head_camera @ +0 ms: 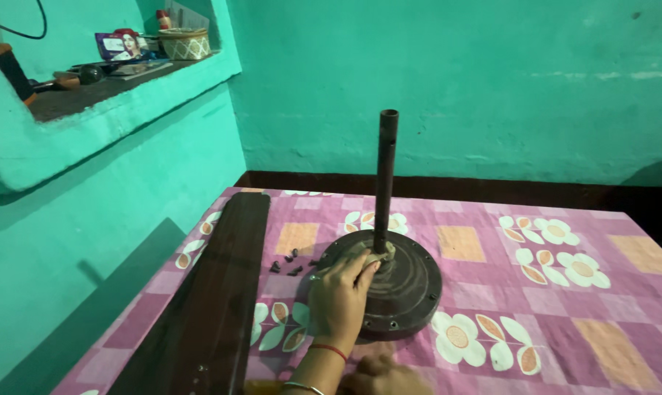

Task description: The person assembles a ceiling fan by securing a cloth-like material around the central hub with a screwdriver, then attaches a fan blade to the hub and fastens it with screws. The assembly is performed on a table with a floral-patterned cloth.

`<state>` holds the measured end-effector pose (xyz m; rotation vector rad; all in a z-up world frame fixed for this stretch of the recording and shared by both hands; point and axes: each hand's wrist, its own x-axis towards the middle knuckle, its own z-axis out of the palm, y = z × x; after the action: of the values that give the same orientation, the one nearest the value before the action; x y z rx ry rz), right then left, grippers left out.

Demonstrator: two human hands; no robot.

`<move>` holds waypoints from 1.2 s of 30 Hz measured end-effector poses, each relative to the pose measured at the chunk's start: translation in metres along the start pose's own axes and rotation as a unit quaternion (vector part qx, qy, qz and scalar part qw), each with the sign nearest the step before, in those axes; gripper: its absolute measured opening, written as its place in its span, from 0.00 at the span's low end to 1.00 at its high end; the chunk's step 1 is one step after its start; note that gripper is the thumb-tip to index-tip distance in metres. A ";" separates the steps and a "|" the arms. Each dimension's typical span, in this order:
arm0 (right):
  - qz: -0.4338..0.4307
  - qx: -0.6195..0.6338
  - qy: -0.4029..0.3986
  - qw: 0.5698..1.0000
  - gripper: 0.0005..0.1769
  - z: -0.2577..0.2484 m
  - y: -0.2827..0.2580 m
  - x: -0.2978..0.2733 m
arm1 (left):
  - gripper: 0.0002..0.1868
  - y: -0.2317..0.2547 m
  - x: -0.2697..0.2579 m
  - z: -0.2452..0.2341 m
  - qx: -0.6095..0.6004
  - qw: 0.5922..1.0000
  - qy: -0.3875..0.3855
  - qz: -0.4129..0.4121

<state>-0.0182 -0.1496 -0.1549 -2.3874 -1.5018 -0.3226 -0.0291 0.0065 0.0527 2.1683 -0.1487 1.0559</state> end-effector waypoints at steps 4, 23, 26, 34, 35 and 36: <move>-0.009 -0.030 -0.049 0.998 0.18 -0.102 0.006 -0.037 | 0.13 0.000 -0.002 0.003 0.015 1.000 0.014 0.001; 0.554 0.074 -0.042 0.828 0.57 -0.193 -0.024 -0.037 | 0.13 -0.001 -0.006 0.012 0.030 0.999 0.037 -0.013; 0.551 0.044 -0.052 0.832 0.52 -0.182 -0.014 -0.047 | 0.13 0.000 -0.006 0.012 0.015 0.999 0.041 -0.013; 0.538 -0.019 0.075 0.839 0.27 -0.171 0.000 -0.063 | 0.13 0.006 -0.007 0.007 0.006 0.999 0.034 -0.029; 0.509 -0.011 0.136 0.850 0.26 -0.174 0.000 -0.065 | 0.13 0.006 -0.007 0.007 0.005 0.999 0.032 -0.029; 0.460 0.001 0.201 0.865 0.25 -0.175 -0.002 -0.064 | 0.13 0.005 -0.008 0.008 0.004 0.999 0.031 -0.030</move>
<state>-0.0522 -0.2672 -0.0138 -2.5026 -0.1056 -0.5195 -0.0312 -0.0041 0.0468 2.1321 -0.0507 1.0896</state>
